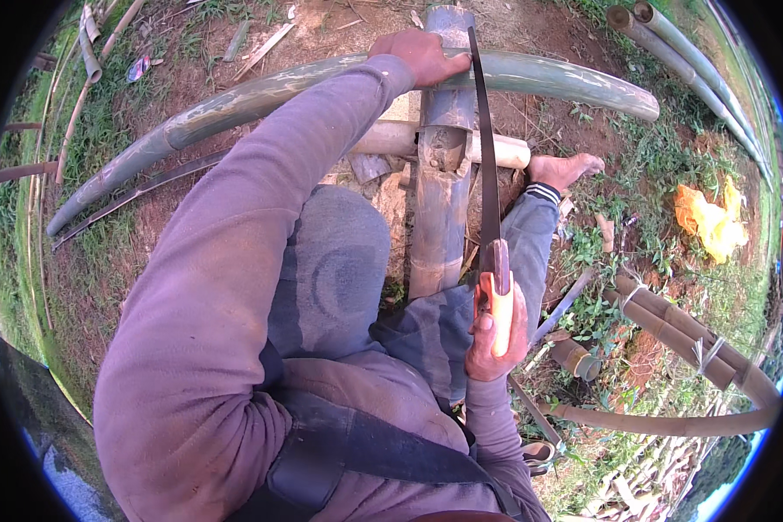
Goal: The person sits on the ground and uses a hand saw to cut long bamboo poles into shorter sections. They position each pole on a wooden support, saw through it, and then move the cut pieces aside.
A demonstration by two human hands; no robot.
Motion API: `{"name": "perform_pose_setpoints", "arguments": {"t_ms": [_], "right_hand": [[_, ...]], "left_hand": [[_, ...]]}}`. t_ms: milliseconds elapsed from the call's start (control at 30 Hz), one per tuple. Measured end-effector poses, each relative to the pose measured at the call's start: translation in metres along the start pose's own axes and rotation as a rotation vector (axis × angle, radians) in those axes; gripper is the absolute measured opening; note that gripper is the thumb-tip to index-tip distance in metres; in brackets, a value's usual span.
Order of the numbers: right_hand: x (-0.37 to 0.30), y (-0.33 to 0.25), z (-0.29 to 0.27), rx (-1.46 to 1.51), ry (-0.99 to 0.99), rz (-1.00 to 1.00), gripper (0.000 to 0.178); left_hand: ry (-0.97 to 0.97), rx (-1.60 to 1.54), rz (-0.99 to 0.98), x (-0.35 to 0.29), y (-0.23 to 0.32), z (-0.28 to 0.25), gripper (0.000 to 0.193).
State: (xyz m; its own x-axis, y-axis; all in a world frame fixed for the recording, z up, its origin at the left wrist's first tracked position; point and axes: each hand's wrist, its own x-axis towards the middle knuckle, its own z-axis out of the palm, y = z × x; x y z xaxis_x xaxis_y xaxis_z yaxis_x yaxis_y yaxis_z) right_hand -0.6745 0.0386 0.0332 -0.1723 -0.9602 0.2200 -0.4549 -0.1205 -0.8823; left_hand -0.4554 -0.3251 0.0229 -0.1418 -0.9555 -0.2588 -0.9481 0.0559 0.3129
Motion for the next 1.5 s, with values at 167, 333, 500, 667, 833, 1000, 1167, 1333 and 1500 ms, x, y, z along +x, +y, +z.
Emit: {"name": "perform_pose_setpoints", "arguments": {"t_ms": [167, 333, 500, 667, 833, 1000, 1167, 1333, 1500], "right_hand": [[0.075, 0.015, 0.05, 0.095, 0.08, -0.108, 0.045], [0.139, 0.008, 0.075, -0.011, 0.099, -0.228, 0.048], [0.04, -0.011, 0.014, -0.04, 0.047, -0.039, 0.055], [0.025, -0.001, 0.014, -0.031, 0.047, -0.065, 0.059], [0.16, 0.005, 0.081, 0.023, 0.086, -0.211, 0.051], [0.163, -0.006, 0.084, 0.179, 0.136, 0.026, 0.028], [0.18, -0.018, 0.073, 0.194, -0.025, 0.077, 0.029], [0.204, -0.011, 0.088, 0.288, -0.004, -0.031, 0.033], [0.231, -0.028, 0.093, 0.131, 0.092, -0.044, 0.032]], "left_hand": [[0.056, -0.004, 0.04, -0.002, 0.003, 0.004, 0.081], [0.023, -0.041, 0.058, 0.003, -0.001, -0.007, 0.081], [-0.009, -0.04, 0.071, 0.007, -0.005, -0.007, 0.079], [0.057, -0.055, 0.078, 0.002, -0.005, -0.002, 0.078], [0.011, -0.06, 0.148, 0.018, -0.013, 0.003, 0.084], [0.334, 0.07, 0.32, -0.008, -0.063, 0.012, 0.092], [0.13, 0.184, 0.189, -0.04, -0.083, 0.003, 0.089], [0.022, 0.079, 0.195, -0.009, -0.097, -0.013, 0.083], [-0.032, 0.036, 0.169, -0.006, -0.097, -0.02, 0.089]]}}
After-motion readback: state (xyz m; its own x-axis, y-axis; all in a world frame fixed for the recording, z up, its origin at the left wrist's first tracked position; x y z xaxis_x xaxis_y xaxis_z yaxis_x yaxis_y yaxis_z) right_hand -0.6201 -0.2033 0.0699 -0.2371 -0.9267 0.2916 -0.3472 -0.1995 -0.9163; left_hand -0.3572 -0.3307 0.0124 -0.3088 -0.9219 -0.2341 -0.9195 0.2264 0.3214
